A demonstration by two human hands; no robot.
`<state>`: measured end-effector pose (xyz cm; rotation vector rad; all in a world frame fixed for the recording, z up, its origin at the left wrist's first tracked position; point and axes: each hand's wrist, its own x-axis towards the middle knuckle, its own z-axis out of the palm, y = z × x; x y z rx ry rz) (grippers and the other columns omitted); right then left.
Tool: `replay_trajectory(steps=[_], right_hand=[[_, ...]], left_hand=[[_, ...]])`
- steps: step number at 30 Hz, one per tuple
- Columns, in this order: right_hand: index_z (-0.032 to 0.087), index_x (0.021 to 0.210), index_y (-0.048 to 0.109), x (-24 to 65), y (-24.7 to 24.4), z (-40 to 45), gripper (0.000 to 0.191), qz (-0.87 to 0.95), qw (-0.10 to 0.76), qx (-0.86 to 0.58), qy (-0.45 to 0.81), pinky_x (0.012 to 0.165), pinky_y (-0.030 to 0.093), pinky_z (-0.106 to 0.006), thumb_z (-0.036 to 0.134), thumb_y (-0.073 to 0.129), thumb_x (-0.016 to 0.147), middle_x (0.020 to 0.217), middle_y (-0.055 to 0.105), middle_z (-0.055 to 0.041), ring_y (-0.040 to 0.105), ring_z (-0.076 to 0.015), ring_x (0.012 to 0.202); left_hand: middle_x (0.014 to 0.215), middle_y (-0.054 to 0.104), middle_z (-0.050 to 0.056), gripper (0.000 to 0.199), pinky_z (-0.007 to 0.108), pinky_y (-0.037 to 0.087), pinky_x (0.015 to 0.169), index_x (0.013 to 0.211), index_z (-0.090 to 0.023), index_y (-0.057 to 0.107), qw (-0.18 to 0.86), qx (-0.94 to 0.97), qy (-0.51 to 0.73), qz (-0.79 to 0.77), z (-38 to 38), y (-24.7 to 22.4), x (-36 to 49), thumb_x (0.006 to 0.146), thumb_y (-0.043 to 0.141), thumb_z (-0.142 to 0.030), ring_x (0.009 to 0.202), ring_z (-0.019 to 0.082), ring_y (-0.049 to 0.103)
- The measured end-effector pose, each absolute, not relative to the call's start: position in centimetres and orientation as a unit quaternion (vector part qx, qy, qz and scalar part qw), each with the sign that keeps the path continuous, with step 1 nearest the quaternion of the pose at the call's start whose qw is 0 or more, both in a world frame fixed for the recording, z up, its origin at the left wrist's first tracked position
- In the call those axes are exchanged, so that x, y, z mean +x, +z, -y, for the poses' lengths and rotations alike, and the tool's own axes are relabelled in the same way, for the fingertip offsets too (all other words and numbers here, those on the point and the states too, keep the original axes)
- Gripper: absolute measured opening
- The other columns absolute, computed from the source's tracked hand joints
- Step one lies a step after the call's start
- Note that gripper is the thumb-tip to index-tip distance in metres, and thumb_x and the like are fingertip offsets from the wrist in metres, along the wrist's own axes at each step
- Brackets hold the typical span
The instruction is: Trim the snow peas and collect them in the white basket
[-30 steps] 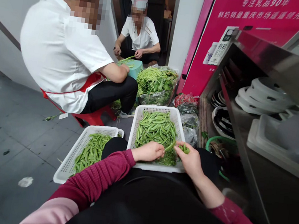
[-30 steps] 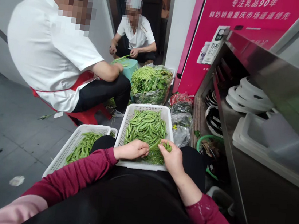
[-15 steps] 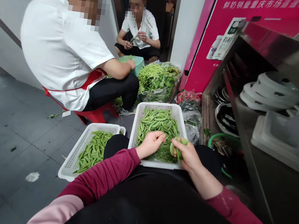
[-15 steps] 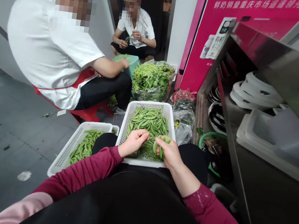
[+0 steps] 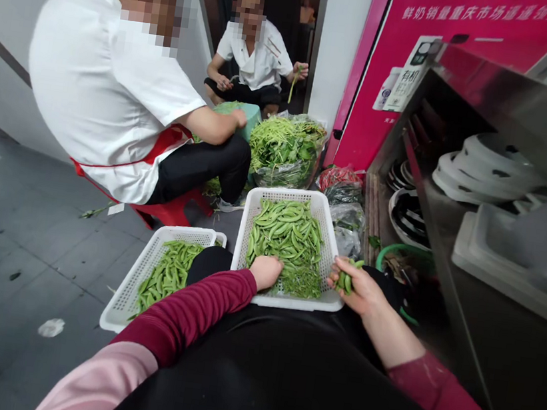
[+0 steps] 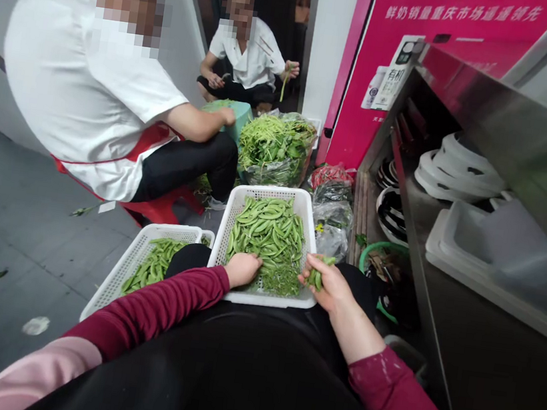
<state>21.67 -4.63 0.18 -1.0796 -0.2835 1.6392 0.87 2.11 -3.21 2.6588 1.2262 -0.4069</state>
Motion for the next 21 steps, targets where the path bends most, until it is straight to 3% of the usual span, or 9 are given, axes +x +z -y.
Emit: replay_trajectory(steps=[4, 8, 11, 15, 18, 21], right_hand=[[0.018, 0.067, 0.054, 20.4, -0.8, 5.2, 0.023, 0.267, 0.516, -0.535, 0.613, 0.041, 0.043, -0.022, 0.027, 0.071, 0.057, 0.042, 0.047, 0.0084, 0.043, -0.0071, 0.036], [0.016, 0.072, 0.058, 19.0, -0.8, 5.2, 0.023, 0.378, 0.436, -0.603, 0.550, 0.034, 0.035, -0.019, 0.032, 0.068, 0.059, 0.037, 0.046, 0.0077, 0.040, -0.0069, 0.032], [0.016, 0.072, 0.056, 17.8, -0.8, 5.3, 0.026, 0.374, 0.396, -0.586, 0.600, 0.034, 0.035, -0.019, 0.038, 0.065, 0.062, 0.034, 0.044, 0.0079, 0.039, -0.0073, 0.030], [0.017, 0.063, 0.049, 16.8, -1.5, 5.6, 0.030, 0.297, 0.410, -0.545, 0.668, 0.036, 0.038, -0.021, 0.042, 0.066, 0.060, 0.040, 0.045, 0.0074, 0.039, -0.0067, 0.032], [0.017, 0.063, 0.049, 16.7, -1.8, 5.7, 0.029, 0.278, 0.430, -0.537, 0.671, 0.038, 0.039, -0.022, 0.040, 0.066, 0.060, 0.042, 0.046, 0.0069, 0.041, -0.0074, 0.035], [0.018, 0.073, 0.055, 17.0, -1.7, 5.7, 0.023, 0.352, 0.420, -0.587, 0.596, 0.041, 0.039, -0.024, 0.038, 0.063, 0.063, 0.041, 0.047, 0.0059, 0.043, -0.0103, 0.037]], left_hand=[[0.101, 0.049, 0.012, 0.020, 0.032, 0.044, 0.073, 0.095, -0.016, 0.052, 0.047, 0.898, -0.050, -0.434, -1.2, -0.6, 0.0, 0.079, 0.043, -0.024, 0.093, 0.023, 0.052], [0.094, 0.052, 0.008, 0.023, 0.030, 0.043, 0.071, 0.100, -0.018, 0.046, 0.084, 0.884, -0.038, -0.458, -0.1, 1.2, -0.2, 0.080, 0.042, -0.028, 0.083, 0.019, 0.055], [0.093, 0.053, 0.006, 0.022, 0.028, 0.042, 0.068, 0.098, -0.019, 0.046, 0.108, 0.885, -0.042, -0.451, 0.8, 1.8, 0.3, 0.079, 0.043, -0.029, 0.079, 0.018, 0.056], [0.090, 0.054, 0.004, 0.018, 0.025, 0.042, 0.066, 0.093, -0.019, 0.047, 0.120, 0.902, -0.020, -0.414, 2.0, 2.0, 1.1, 0.077, 0.045, -0.026, 0.077, 0.016, 0.055], [0.084, 0.054, 0.003, 0.017, 0.023, 0.040, 0.064, 0.087, -0.019, 0.048, 0.172, 0.902, 0.023, -0.396, 2.4, 1.7, 1.3, 0.076, 0.048, -0.031, 0.073, 0.014, 0.054], [0.077, 0.054, 0.001, 0.024, 0.021, 0.038, 0.061, 0.080, -0.017, 0.050, 0.275, 0.876, 0.081, -0.388, 2.0, 1.5, 1.2, 0.076, 0.048, -0.041, 0.068, 0.012, 0.051]])
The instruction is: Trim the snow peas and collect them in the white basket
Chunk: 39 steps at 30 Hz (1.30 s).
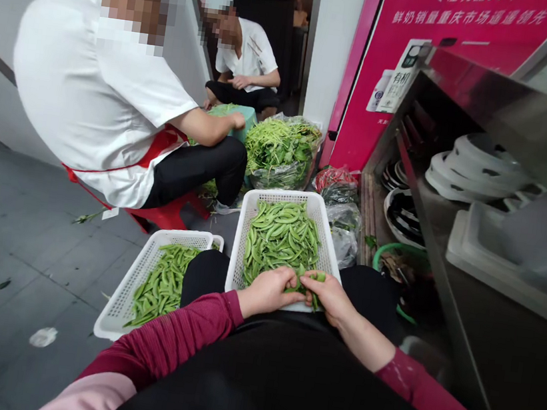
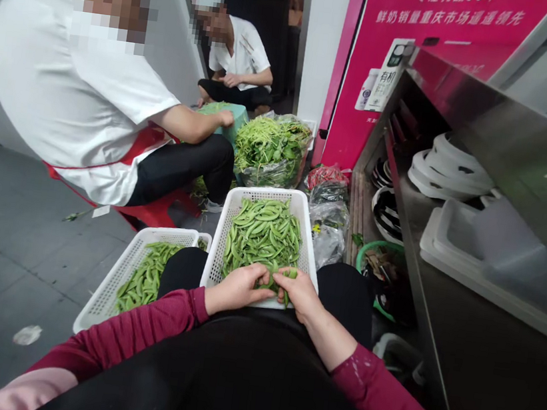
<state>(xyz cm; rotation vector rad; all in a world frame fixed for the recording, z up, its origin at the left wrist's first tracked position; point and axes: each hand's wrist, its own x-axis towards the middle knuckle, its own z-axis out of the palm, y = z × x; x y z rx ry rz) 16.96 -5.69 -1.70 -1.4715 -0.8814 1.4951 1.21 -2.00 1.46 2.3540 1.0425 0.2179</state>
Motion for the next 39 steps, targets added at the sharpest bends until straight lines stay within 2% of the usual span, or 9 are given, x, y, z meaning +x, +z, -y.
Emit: replay_trajectory(steps=[5, 9, 18, 24, 27, 30, 31, 34, 39], right_hand=[[0.019, 0.075, 0.063, 17.6, -0.7, 5.4, 0.013, 0.613, 0.362, -0.631, 0.308, 0.068, 0.044, -0.031, 0.029, 0.059, 0.067, 0.074, 0.063, -0.0036, 0.058, -0.0186, 0.071], [0.022, 0.082, 0.063, 17.9, -0.3, 5.6, 0.014, 0.696, 0.329, -0.598, 0.223, 0.071, 0.044, -0.028, 0.025, 0.051, 0.075, 0.083, 0.063, -0.0037, 0.058, -0.0176, 0.077], [0.022, 0.081, 0.065, 17.4, -0.8, 6.4, 0.018, 0.700, 0.405, -0.551, 0.206, 0.074, 0.048, -0.028, 0.031, 0.051, 0.076, 0.086, 0.066, -0.0060, 0.061, -0.0194, 0.081], [0.017, 0.078, 0.066, 18.7, 1.2, 6.7, 0.030, 0.571, 0.440, -0.638, 0.271, 0.063, 0.049, -0.028, 0.043, 0.058, 0.066, 0.075, 0.067, -0.0070, 0.062, -0.0211, 0.069], [0.014, 0.088, 0.064, 19.4, 1.4, 6.6, 0.041, 0.506, 0.398, -0.680, 0.350, 0.044, 0.042, -0.025, 0.047, 0.056, 0.064, 0.049, 0.060, -0.0013, 0.054, -0.0166, 0.045], [0.013, 0.091, 0.062, 19.4, 0.9, 6.3, 0.044, 0.496, 0.377, -0.676, 0.393, 0.039, 0.036, -0.023, 0.048, 0.056, 0.064, 0.040, 0.054, 0.0021, 0.048, -0.0137, 0.039], [0.013, 0.091, 0.062, 19.3, 0.7, 6.2, 0.044, 0.503, 0.372, -0.670, 0.400, 0.039, 0.036, -0.022, 0.047, 0.055, 0.065, 0.040, 0.053, 0.0022, 0.047, -0.0134, 0.038], [0.014, 0.090, 0.062, 19.4, 0.1, 6.1, 0.041, 0.541, 0.350, -0.666, 0.376, 0.038, 0.036, -0.023, 0.047, 0.051, 0.069, 0.042, 0.055, 0.0011, 0.049, -0.0143, 0.039], [0.021, 0.100, 0.060, 19.9, 0.7, 6.7, 0.030, 0.717, 0.328, -0.608, 0.092, 0.058, 0.045, -0.024, 0.035, 0.046, 0.077, 0.085, 0.063, -0.0068, 0.060, -0.0177, 0.071]], left_hand=[[0.060, 0.049, -0.002, 0.030, 0.020, 0.036, 0.057, 0.072, -0.014, 0.053, 0.439, 0.799, 0.117, -0.394, 0.2, 2.3, 1.2, 0.083, 0.029, -0.031, 0.056, 0.009, 0.044], [0.056, 0.046, -0.003, 0.024, 0.018, 0.034, 0.053, 0.071, -0.012, 0.054, 0.513, 0.772, 0.088, -0.365, -0.7, 3.4, 1.2, 0.076, 0.034, -0.024, 0.052, 0.007, 0.041], [0.049, 0.035, -0.004, 0.018, 0.017, 0.026, 0.045, 0.059, -0.012, 0.055, 0.452, 0.760, 0.081, -0.460, 1.3, 0.1, 1.1, 0.066, 0.040, -0.020, 0.048, 0.006, 0.032], [0.055, 0.049, -0.001, 0.018, 0.019, 0.034, 0.052, 0.064, -0.014, 0.061, 0.340, 0.773, -0.034, -0.535, 0.5, -2.0, -0.6, 0.067, 0.044, -0.020, 0.054, 0.009, 0.043], [0.074, 0.058, 0.001, 0.026, 0.019, 0.038, 0.060, 0.089, -0.016, 0.062, 0.334, 0.813, -0.022, -0.476, 0.0, -0.3, -1.0, 0.065, 0.052, -0.023, 0.064, 0.011, 0.049], [0.104, 0.055, 0.005, 0.067, 0.020, 0.041, 0.063, 0.122, -0.020, 0.042, 0.359, 0.846, 0.022, -0.393, 0.2, 2.2, -0.4, 0.060, 0.064, -0.034, 0.068, 0.010, 0.052], [0.104, 0.055, 0.006, 0.065, 0.020, 0.041, 0.062, 0.123, -0.020, 0.041, 0.375, 0.852, 0.019, -0.366, 0.3, 3.0, 0.0, 0.064, 0.061, -0.038, 0.066, 0.009, 0.052], [0.078, 0.062, 0.002, 0.032, 0.018, 0.040, 0.058, 0.100, -0.017, 0.057, 0.395, 0.862, -0.036, -0.317, 0.7, 4.3, 0.8, 0.083, 0.036, -0.034, 0.056, 0.007, 0.051], [0.068, 0.062, 0.005, 0.031, 0.022, 0.041, 0.059, 0.074, -0.015, 0.061, 0.208, 0.916, -0.066, -0.337, 0.9, 4.2, 1.0, 0.083, 0.039, -0.035, 0.063, 0.014, 0.057]])
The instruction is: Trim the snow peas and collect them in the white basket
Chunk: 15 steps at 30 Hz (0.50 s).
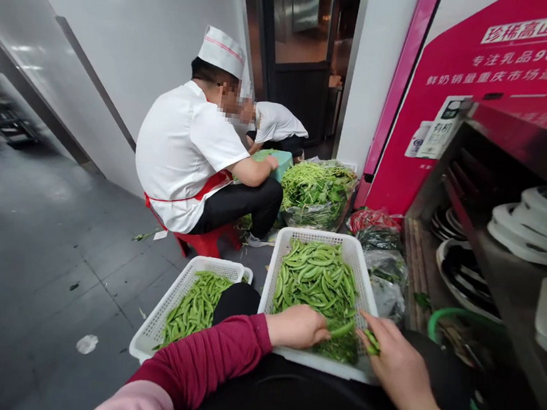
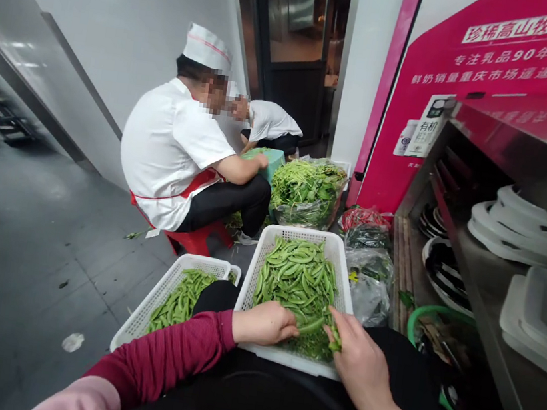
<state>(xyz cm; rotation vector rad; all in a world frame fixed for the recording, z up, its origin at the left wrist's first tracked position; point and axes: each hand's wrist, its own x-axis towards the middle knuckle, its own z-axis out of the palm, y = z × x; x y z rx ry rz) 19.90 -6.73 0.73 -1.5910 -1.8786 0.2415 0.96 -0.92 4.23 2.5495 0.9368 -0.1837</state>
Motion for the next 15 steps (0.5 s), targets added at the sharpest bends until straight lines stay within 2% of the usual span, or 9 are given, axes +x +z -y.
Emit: replay_trajectory(steps=[2, 4, 6, 9, 11, 13, 15], right_hand=[[0.023, 0.098, 0.060, 19.7, 1.5, 6.9, 0.024, 0.798, 0.261, -0.538, 0.074, 0.061, 0.044, -0.023, 0.026, 0.045, 0.079, 0.086, 0.061, -0.0057, 0.060, -0.0167, 0.073], [0.024, 0.083, 0.062, 19.2, 2.2, 6.7, 0.016, 0.841, 0.192, -0.489, 0.131, 0.059, 0.043, -0.022, 0.020, 0.048, 0.076, 0.077, 0.059, -0.0031, 0.059, -0.0154, 0.068], [0.023, 0.070, 0.060, 18.7, 2.5, 6.2, 0.008, 0.835, 0.169, -0.481, 0.207, 0.057, 0.042, -0.022, 0.020, 0.053, 0.071, 0.071, 0.057, -0.0010, 0.057, -0.0148, 0.065], [0.020, 0.061, 0.058, 18.0, 2.2, 5.7, 0.006, 0.768, 0.209, -0.510, 0.325, 0.057, 0.041, -0.023, 0.025, 0.060, 0.065, 0.065, 0.058, 0.0007, 0.055, -0.0146, 0.063], [0.019, 0.061, 0.057, 17.3, 1.7, 5.8, 0.010, 0.684, 0.240, -0.541, 0.427, 0.049, 0.038, -0.022, 0.027, 0.062, 0.063, 0.053, 0.055, 0.0031, 0.051, -0.0123, 0.051], [0.018, 0.064, 0.054, 16.5, 1.3, 6.0, 0.017, 0.563, 0.285, -0.559, 0.538, 0.038, 0.032, -0.020, 0.033, 0.061, 0.064, 0.039, 0.046, 0.0065, 0.041, -0.0094, 0.036], [0.018, 0.063, 0.049, 16.0, 1.3, 5.9, 0.023, 0.431, 0.370, -0.545, 0.616, 0.034, 0.028, -0.020, 0.038, 0.060, 0.067, 0.033, 0.041, 0.0081, 0.035, -0.0080, 0.030]], left_hand=[[0.071, 0.062, 0.007, 0.033, 0.024, 0.041, 0.059, 0.073, -0.015, 0.061, 0.145, 0.938, -0.069, -0.308, 1.1, 4.0, 0.9, 0.082, 0.040, -0.040, 0.065, 0.017, 0.058], [0.073, 0.062, 0.007, 0.035, 0.023, 0.041, 0.058, 0.074, -0.016, 0.060, 0.106, 0.958, -0.050, -0.262, 1.3, 3.9, 0.8, 0.083, 0.038, -0.041, 0.066, 0.016, 0.058], [0.073, 0.061, 0.007, 0.037, 0.022, 0.040, 0.057, 0.074, -0.016, 0.058, 0.083, 0.969, -0.009, -0.233, 1.5, 3.9, 0.6, 0.085, 0.033, -0.041, 0.065, 0.015, 0.057], [0.068, 0.058, 0.006, 0.044, 0.022, 0.038, 0.057, 0.073, -0.015, 0.057, 0.074, 0.970, 0.053, -0.226, 1.7, 3.6, 0.4, 0.087, 0.025, -0.042, 0.064, 0.013, 0.055], [0.067, 0.057, 0.006, 0.046, 0.023, 0.038, 0.058, 0.074, -0.014, 0.057, 0.080, 0.964, 0.078, -0.243, 1.5, 3.3, 0.5, 0.088, 0.022, -0.042, 0.065, 0.014, 0.055], [0.068, 0.058, 0.006, 0.046, 0.023, 0.038, 0.060, 0.075, -0.014, 0.057, 0.094, 0.948, 0.099, -0.288, 1.0, 2.9, 0.9, 0.088, 0.023, -0.042, 0.066, 0.014, 0.055], [0.071, 0.059, 0.006, 0.046, 0.023, 0.038, 0.063, 0.077, -0.014, 0.058, 0.120, 0.914, 0.127, -0.365, 0.4, 2.3, 1.5, 0.089, 0.022, -0.039, 0.067, 0.014, 0.054]])
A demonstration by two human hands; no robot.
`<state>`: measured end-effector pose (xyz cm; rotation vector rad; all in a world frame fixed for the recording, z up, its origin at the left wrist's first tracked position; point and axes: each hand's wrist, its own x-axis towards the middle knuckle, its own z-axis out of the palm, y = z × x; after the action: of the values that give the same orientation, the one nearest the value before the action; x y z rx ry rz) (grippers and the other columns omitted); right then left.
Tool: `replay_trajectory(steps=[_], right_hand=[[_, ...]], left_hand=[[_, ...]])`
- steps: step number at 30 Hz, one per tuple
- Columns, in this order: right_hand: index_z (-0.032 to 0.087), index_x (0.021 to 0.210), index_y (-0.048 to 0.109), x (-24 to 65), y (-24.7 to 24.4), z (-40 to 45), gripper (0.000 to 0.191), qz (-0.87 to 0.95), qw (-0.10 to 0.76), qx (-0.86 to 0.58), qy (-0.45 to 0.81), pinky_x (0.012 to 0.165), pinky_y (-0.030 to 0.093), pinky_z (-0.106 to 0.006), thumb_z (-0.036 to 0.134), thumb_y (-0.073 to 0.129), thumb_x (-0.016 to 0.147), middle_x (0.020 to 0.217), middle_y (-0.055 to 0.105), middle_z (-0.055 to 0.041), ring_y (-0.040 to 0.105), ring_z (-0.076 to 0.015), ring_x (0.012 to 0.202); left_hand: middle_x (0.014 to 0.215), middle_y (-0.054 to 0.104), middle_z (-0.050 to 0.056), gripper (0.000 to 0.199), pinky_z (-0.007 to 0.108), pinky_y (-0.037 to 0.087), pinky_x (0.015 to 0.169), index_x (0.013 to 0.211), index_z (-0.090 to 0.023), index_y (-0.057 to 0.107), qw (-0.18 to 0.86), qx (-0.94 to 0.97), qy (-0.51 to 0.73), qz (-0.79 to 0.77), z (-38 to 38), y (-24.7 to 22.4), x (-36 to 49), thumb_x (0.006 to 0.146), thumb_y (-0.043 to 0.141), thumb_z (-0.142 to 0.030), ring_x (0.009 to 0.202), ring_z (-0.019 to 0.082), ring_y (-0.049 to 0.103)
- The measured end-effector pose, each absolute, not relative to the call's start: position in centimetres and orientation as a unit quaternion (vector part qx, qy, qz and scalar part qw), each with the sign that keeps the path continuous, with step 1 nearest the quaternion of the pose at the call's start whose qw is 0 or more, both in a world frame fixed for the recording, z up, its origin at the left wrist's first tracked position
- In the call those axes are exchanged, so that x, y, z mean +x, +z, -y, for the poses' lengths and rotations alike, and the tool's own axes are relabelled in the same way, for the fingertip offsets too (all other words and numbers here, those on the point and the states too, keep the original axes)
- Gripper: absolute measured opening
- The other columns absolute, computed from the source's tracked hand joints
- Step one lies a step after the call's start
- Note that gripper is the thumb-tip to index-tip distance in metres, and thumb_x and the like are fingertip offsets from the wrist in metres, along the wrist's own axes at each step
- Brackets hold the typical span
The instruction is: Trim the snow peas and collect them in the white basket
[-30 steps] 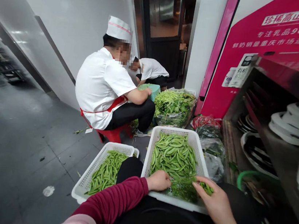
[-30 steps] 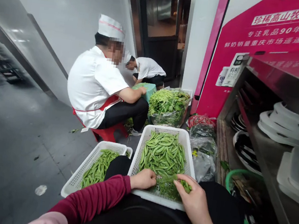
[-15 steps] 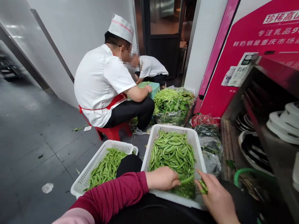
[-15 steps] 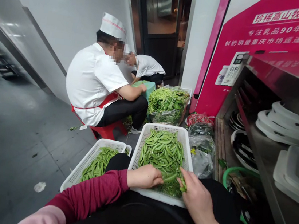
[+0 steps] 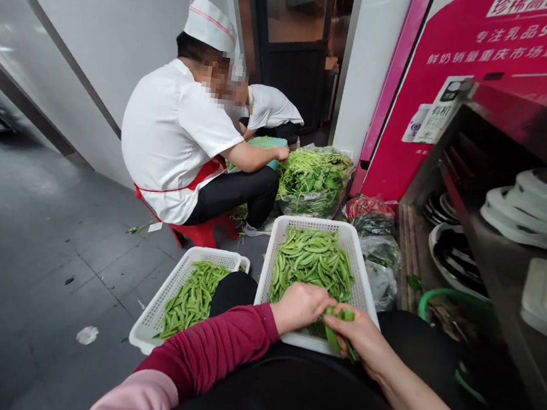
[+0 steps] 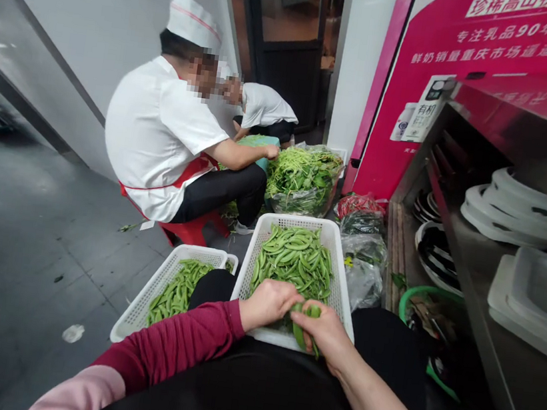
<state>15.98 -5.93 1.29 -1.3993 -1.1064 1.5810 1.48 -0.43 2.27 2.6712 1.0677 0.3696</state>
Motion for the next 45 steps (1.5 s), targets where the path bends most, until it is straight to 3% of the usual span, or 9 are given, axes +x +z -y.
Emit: replay_trajectory(steps=[5, 9, 12, 17, 25, 32, 37, 41, 45], right_hand=[[0.018, 0.064, 0.046, 19.8, 2.6, 3.8, 0.027, 0.177, 0.654, -0.470, 0.566, 0.038, 0.036, -0.017, 0.030, 0.069, 0.060, 0.044, 0.046, 0.0084, 0.042, -0.0057, 0.037], [0.019, 0.063, 0.043, 24.9, 3.7, 2.6, 0.024, 0.107, 0.713, -0.442, 0.534, 0.039, 0.040, -0.018, 0.033, 0.063, 0.066, 0.049, 0.045, 0.0081, 0.042, -0.0048, 0.038], [0.019, 0.064, 0.045, 25.5, 3.9, 2.8, 0.019, 0.101, 0.693, -0.428, 0.571, 0.043, 0.045, -0.020, 0.032, 0.058, 0.069, 0.053, 0.049, 0.0063, 0.047, -0.0061, 0.042], [0.020, 0.077, 0.053, 22.6, 2.9, 3.3, 0.013, 0.126, 0.615, -0.461, 0.627, 0.048, 0.050, -0.022, 0.022, 0.061, 0.067, 0.070, 0.062, 0.0022, 0.058, -0.0101, 0.054], [0.019, 0.071, 0.050, 20.8, 0.9, 4.7, 0.023, 0.187, 0.541, -0.483, 0.663, 0.052, 0.049, -0.027, 0.025, 0.069, 0.059, 0.052, 0.052, 0.0059, 0.054, -0.0110, 0.046], [0.016, 0.079, 0.062, 17.6, -1.5, 4.7, 0.026, 0.492, 0.374, -0.665, 0.421, 0.053, 0.043, -0.026, 0.033, 0.063, 0.060, 0.059, 0.059, 0.0014, 0.053, -0.0135, 0.052], [0.018, 0.078, 0.063, 16.7, -1.3, 4.3, 0.021, 0.594, 0.345, -0.662, 0.299, 0.066, 0.044, -0.029, 0.032, 0.058, 0.064, 0.076, 0.065, -0.0039, 0.059, -0.0183, 0.070], [0.020, 0.080, 0.061, 17.4, -1.0, 4.6, 0.015, 0.655, 0.325, -0.643, 0.228, 0.071, 0.043, -0.029, 0.030, 0.055, 0.069, 0.083, 0.064, -0.0043, 0.059, -0.0189, 0.078], [0.022, 0.081, 0.061, 17.8, -0.4, 5.0, 0.012, 0.715, 0.263, -0.621, 0.186, 0.067, 0.042, -0.027, 0.026, 0.053, 0.073, 0.081, 0.063, -0.0028, 0.058, -0.0180, 0.074]], left_hand=[[0.072, 0.060, 0.006, 0.040, 0.024, 0.040, 0.068, 0.077, -0.015, 0.062, 0.206, 0.896, 0.007, -0.393, 0.0, -0.9, 1.1, 0.085, 0.033, -0.041, 0.070, 0.015, 0.055], [0.092, 0.059, 0.007, 0.022, 0.026, 0.041, 0.076, 0.089, -0.021, 0.064, 0.207, 0.908, -0.096, -0.351, -0.5, -2.8, -0.6, 0.074, 0.054, -0.033, 0.089, 0.019, 0.055], [0.105, 0.056, 0.009, 0.027, 0.028, 0.041, 0.081, 0.097, -0.021, 0.062, 0.179, 0.903, -0.125, -0.371, -1.5, -2.7, -0.6, 0.072, 0.055, -0.028, 0.097, 0.021, 0.053], [0.085, 0.061, 0.018, 0.025, 0.034, 0.045, 0.076, 0.087, -0.007, 0.063, 0.152, 0.869, -0.184, -0.432, -2.1, -3.7, 2.0, 0.078, 0.041, -0.015, 0.085, 0.023, 0.059], [0.090, 0.062, 0.012, 0.022, 0.029, 0.045, 0.074, 0.090, -0.015, 0.060, 0.158, 0.871, -0.193, -0.424, -2.0, -3.8, 1.5, 0.070, 0.054, -0.022, 0.085, 0.021, 0.058], [0.080, 0.059, 0.006, 0.020, 0.023, 0.041, 0.065, 0.074, -0.016, 0.059, 0.192, 0.902, -0.063, -0.381, -1.5, -0.7, 0.6, 0.069, 0.056, -0.036, 0.074, 0.017, 0.056], [0.074, 0.058, 0.005, 0.016, 0.023, 0.040, 0.066, 0.077, -0.016, 0.058, 0.235, 0.897, -0.017, -0.373, -0.4, -0.3, 1.0, 0.070, 0.056, -0.030, 0.071, 0.016, 0.055], [0.076, 0.059, 0.003, 0.027, 0.021, 0.039, 0.065, 0.095, -0.015, 0.055, 0.304, 0.864, 0.045, -0.399, -0.2, 0.8, 0.6, 0.070, 0.055, -0.025, 0.069, 0.013, 0.053], [0.061, 0.053, -0.001, 0.022, 0.019, 0.035, 0.055, 0.080, -0.014, 0.057, 0.359, 0.848, 0.075, -0.383, 0.0, 2.5, 0.6, 0.079, 0.042, -0.030, 0.054, 0.009, 0.045]])
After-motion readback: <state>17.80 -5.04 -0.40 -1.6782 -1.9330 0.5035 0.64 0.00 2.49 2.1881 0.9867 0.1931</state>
